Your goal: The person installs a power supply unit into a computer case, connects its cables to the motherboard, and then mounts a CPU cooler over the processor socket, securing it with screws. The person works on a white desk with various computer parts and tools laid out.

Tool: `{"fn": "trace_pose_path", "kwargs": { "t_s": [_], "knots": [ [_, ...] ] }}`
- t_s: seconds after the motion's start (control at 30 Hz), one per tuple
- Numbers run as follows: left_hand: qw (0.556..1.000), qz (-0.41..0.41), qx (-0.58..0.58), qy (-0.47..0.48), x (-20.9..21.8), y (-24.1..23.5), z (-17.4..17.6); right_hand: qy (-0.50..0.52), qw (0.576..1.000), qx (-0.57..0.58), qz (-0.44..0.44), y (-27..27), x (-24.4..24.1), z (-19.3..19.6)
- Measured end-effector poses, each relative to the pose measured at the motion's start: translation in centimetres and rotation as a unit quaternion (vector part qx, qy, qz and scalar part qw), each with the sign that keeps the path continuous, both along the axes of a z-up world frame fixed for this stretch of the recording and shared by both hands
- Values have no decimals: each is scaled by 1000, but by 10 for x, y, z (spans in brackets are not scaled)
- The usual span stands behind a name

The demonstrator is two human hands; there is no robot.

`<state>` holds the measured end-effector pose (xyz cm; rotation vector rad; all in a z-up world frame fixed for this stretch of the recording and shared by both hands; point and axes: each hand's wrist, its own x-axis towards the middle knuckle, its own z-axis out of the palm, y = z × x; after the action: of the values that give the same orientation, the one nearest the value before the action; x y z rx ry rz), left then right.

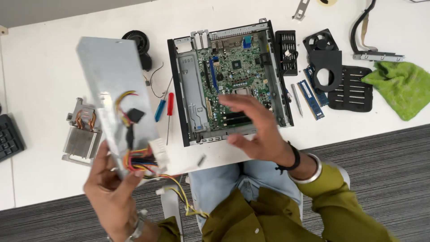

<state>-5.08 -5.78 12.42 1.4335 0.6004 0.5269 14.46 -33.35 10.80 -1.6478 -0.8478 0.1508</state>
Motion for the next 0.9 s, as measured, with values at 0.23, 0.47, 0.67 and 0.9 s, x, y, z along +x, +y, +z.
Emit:
{"fn": "trace_pose_path", "kwargs": {
  "t_s": [0.23,0.47,0.67,0.9],
  "knots": [
    [992,-88,-85,41,39,-73,12,-231,957,-124,127,27,-1,26],
    [990,-97,-31,102,62,-105,2,-208,955,-176,118,3,15,7],
    [968,-15,145,204,66,-136,-3,368,902,-130,186,0,30,-73],
    [918,-36,353,179,80,-152,-6,434,884,-130,115,35,48,-40]
  ]
}}
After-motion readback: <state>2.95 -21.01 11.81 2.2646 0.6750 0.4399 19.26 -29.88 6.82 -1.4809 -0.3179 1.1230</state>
